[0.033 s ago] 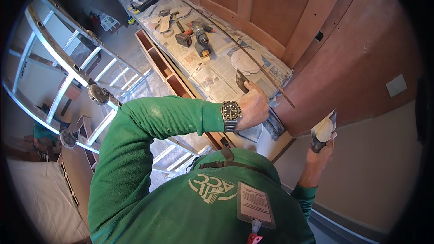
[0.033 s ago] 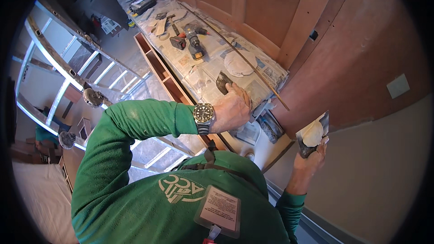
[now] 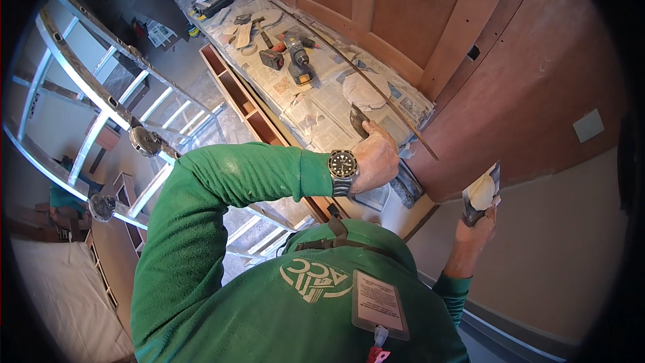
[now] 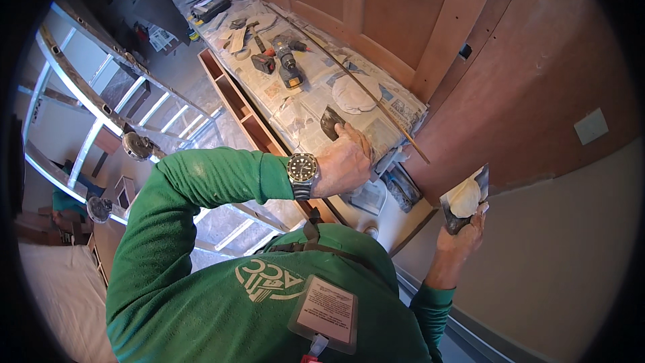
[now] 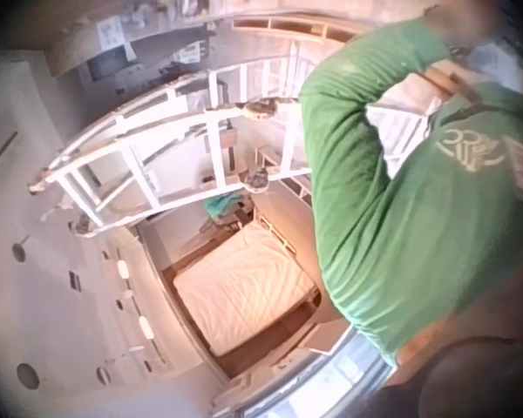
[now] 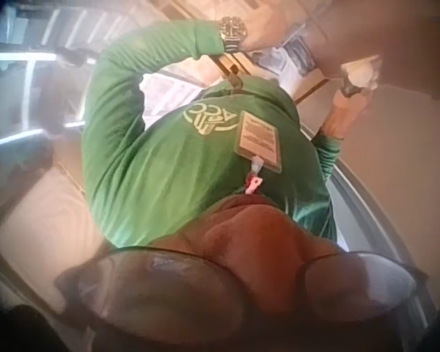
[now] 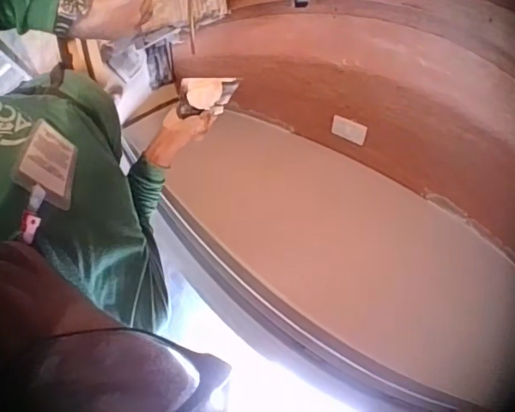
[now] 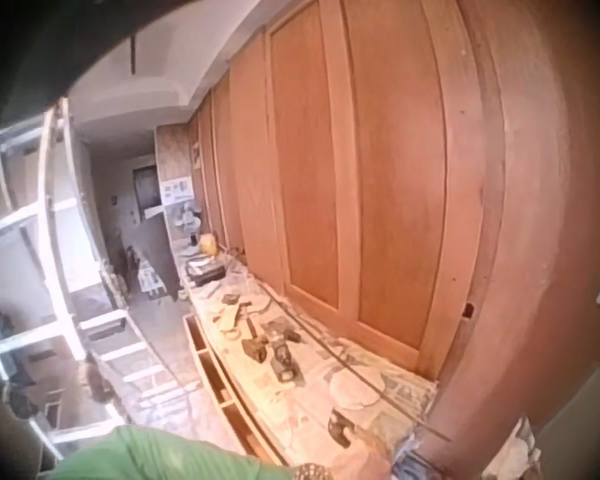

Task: The person uses a putty knife to scoop joint compound from a hawk and applies it to the wall near a light switch. They repeatedly smooth the compound over the surface and around the switch plate using the putty knife.

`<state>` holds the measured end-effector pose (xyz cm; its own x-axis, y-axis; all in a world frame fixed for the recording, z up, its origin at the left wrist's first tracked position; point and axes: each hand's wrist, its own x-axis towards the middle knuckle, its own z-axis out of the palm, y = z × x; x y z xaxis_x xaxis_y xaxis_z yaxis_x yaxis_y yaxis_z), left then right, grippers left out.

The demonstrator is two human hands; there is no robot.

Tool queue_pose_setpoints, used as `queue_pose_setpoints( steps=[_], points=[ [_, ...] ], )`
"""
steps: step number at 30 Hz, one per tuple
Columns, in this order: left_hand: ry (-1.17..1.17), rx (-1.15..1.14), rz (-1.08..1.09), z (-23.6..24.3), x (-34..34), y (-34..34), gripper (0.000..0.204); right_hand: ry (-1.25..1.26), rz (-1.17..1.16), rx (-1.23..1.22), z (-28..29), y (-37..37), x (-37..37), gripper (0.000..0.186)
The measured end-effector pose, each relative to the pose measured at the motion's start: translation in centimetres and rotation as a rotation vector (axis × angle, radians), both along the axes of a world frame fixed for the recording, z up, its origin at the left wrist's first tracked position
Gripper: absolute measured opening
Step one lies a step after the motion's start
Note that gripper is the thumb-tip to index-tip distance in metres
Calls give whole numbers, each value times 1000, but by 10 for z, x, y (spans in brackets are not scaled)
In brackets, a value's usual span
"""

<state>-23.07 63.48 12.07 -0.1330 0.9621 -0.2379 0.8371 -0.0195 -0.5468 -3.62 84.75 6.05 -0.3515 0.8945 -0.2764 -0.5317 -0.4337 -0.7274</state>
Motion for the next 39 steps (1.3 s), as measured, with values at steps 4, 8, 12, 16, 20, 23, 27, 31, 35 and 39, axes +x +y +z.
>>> queue_pose_setpoints(
  steps=[4, 8, 12, 16, 20, 23, 27, 31, 35, 39],
  points=[
    [-20, 104, -18, -4, -2, -5, 39, -6, -37, -34, 17, -11, -3, 39],
    [-552, 339, 15, -12, -22, -5, 24, 67, 17, 29, -5, 0, 0, 40],
    [-1420, 664, 490, -11, -29, -7, 24, 169, 115, 132, 7, -7, -6, 42],
    [-2640, 1038, 802, -21, -5, -16, 35, 278, 185, 218, 35, -22, -13, 43],
    [-3105, 1049, 792, -25, 21, -5, 36, 256, 190, 243, 59, -37, -23, 44],
    [-3105, 1150, 778, -25, 40, 4, 36, 256, 204, 254, 75, -54, -32, 45],
    [-3005, 1386, 627, -23, 54, 17, 35, 262, 223, 346, 73, -78, -38, 44],
    [-2983, 1411, 617, -22, 57, 16, 35, 96, 231, 784, 33, -80, -16, 39],
    [-3071, 1386, 673, -24, 53, 13, 37, -184, 198, 1328, 57, -89, -8, 28],
    [-3061, 1361, 693, -19, 48, 9, 30, -233, 308, 1503, 55, -82, 5, 32]
  ],
)
